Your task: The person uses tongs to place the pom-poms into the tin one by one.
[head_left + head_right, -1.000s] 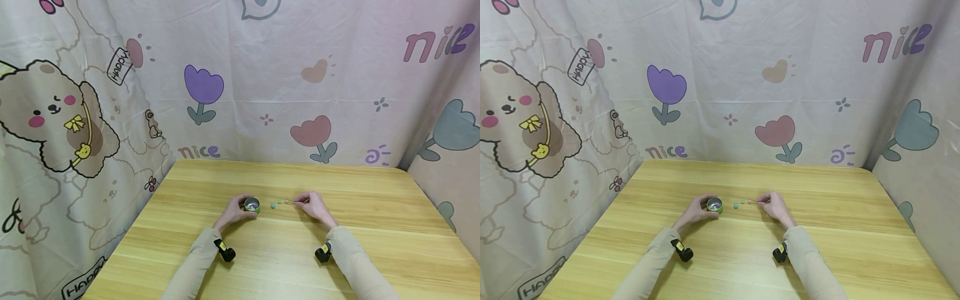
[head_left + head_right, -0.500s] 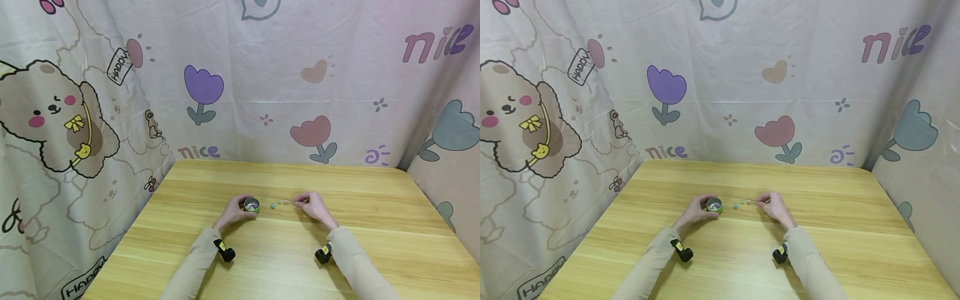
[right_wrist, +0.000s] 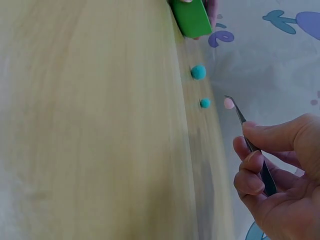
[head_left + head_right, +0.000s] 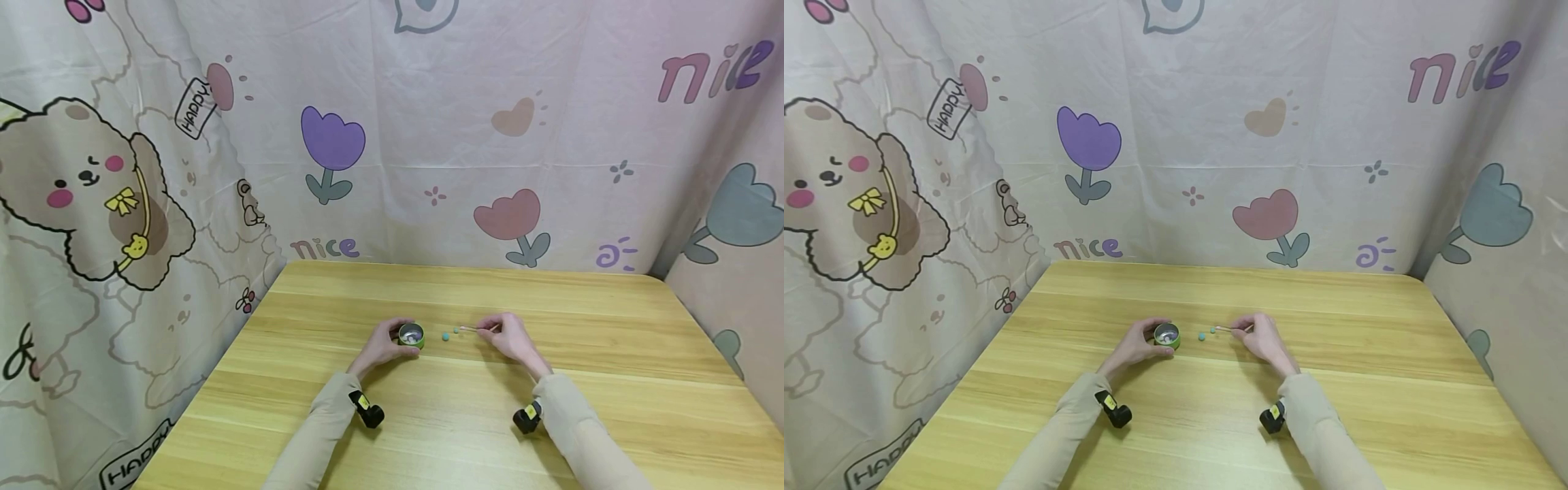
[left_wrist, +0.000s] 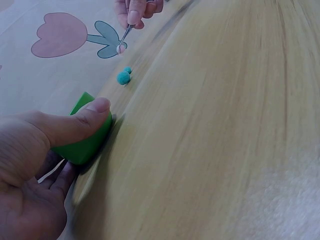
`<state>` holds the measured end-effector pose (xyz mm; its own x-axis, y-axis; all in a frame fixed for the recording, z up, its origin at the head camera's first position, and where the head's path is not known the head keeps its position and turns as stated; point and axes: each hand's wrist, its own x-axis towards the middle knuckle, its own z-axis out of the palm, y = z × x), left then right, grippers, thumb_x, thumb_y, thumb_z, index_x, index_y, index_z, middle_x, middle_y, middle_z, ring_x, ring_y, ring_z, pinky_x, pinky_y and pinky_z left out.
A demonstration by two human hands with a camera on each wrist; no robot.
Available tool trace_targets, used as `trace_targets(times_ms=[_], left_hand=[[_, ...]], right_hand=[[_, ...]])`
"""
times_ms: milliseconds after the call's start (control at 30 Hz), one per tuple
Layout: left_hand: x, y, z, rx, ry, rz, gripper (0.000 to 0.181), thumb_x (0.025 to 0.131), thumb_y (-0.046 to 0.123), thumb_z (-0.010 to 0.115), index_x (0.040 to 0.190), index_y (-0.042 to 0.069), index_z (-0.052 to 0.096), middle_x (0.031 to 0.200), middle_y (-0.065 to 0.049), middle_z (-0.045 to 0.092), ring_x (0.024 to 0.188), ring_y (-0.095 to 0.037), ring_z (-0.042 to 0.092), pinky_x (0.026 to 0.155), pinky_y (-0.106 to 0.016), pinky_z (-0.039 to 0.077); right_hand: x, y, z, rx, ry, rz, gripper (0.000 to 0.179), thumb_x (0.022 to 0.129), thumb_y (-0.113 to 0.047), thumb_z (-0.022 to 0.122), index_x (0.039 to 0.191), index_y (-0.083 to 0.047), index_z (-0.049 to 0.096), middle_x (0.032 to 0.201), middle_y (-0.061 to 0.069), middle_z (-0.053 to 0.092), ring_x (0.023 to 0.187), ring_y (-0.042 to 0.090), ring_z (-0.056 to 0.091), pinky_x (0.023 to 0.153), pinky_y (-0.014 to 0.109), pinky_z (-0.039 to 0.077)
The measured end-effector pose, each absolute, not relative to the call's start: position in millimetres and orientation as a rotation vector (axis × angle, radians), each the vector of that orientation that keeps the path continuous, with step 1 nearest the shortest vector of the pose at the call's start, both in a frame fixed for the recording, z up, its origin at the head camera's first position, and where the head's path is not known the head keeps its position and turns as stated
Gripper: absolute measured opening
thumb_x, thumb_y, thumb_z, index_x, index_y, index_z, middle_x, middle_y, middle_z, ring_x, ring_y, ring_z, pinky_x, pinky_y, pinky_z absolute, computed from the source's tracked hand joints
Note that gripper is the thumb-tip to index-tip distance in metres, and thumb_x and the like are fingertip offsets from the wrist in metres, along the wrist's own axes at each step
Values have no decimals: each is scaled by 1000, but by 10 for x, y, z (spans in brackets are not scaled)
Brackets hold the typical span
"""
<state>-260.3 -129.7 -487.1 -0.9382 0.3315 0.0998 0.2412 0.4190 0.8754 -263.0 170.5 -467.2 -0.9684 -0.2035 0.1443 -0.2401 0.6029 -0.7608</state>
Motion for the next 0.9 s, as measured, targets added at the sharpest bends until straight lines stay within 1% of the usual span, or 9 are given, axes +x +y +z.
trace_targets(times_ms=[367, 667, 900], left_hand=[[-2616, -1294, -4890, 511, 2566, 1573, 64, 76, 4, 86, 133, -2, 59, 130, -23, 65, 122, -40, 62, 111, -51, 48], [-2613, -1289, -4893, 507, 2569, 1573, 63, 76, 3, 86, 134, -3, 59, 130, -23, 65, 121, -40, 63, 109, -51, 49], [-2616, -1264, -4906, 510, 2554, 1606, 64, 77, -2, 83, 135, -8, 56, 132, -28, 62, 123, -45, 61, 110, -55, 47]], right_hand=[[-2583, 1622, -4624, 423, -2757, 1399, 11, 90, -3, 70, 98, 3, 75, 90, 17, 74, 70, 13, 58, 57, 19, 46], [-2557, 1511, -4585, 445, -2764, 1424, 12, 90, -5, 70, 99, 2, 75, 91, 16, 74, 70, 13, 61, 58, 18, 49], [-2538, 1418, -4544, 505, -2746, 1427, 10, 90, -5, 71, 96, 2, 75, 87, 14, 74, 65, 10, 55, 52, 18, 44]])
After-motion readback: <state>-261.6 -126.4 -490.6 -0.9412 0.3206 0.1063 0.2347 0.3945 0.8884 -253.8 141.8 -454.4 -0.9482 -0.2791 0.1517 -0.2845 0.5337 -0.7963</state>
